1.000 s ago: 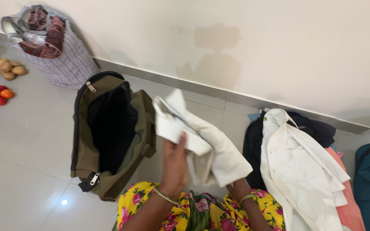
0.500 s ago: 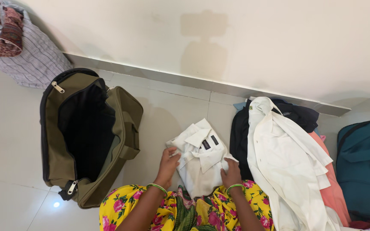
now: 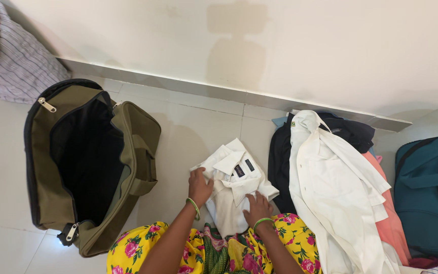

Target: The person buttons a white shirt and folds it by hand while sitting on the floor next to other piles of clothing and a bag.

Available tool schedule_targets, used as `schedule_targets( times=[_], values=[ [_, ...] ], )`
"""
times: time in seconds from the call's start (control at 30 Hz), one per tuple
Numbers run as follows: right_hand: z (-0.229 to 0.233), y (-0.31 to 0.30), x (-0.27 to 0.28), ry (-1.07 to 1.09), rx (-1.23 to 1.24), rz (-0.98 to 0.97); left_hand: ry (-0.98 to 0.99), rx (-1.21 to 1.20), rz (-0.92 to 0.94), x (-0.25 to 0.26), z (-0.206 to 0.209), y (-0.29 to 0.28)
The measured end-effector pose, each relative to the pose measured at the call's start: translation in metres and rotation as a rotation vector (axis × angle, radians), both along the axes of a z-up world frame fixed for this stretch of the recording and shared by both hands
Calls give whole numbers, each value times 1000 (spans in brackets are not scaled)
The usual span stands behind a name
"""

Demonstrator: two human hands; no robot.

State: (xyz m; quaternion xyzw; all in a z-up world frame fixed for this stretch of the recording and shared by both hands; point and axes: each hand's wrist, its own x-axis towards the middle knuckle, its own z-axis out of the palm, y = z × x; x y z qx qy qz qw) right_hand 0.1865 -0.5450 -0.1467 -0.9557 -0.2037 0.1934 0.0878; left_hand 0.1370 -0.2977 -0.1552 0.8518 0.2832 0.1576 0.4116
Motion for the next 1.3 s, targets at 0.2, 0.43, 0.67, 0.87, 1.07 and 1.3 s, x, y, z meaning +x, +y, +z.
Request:
schedule_targets(
  times=[0.2,0.43,0.67,0.87,1.07,1.3],
  values=[
    [8,9,5,159,-55,-36,181,-61,52,23,2,16],
    [3,16,9,190,-116,19,513,216,-222,21,-15,24],
    [-7,20,15,103,-203,112,855,202,-431,-1,-26,12],
    [-1,18,15,31,-238,41,1089,127,-662,-22,12,0],
    [-27,-1,21,-172,9,-134,945,52,-292,-32,44,22],
    [-24,-8,25,22,83,-263,652,-43,-135,-24,-22,28]
  ],
)
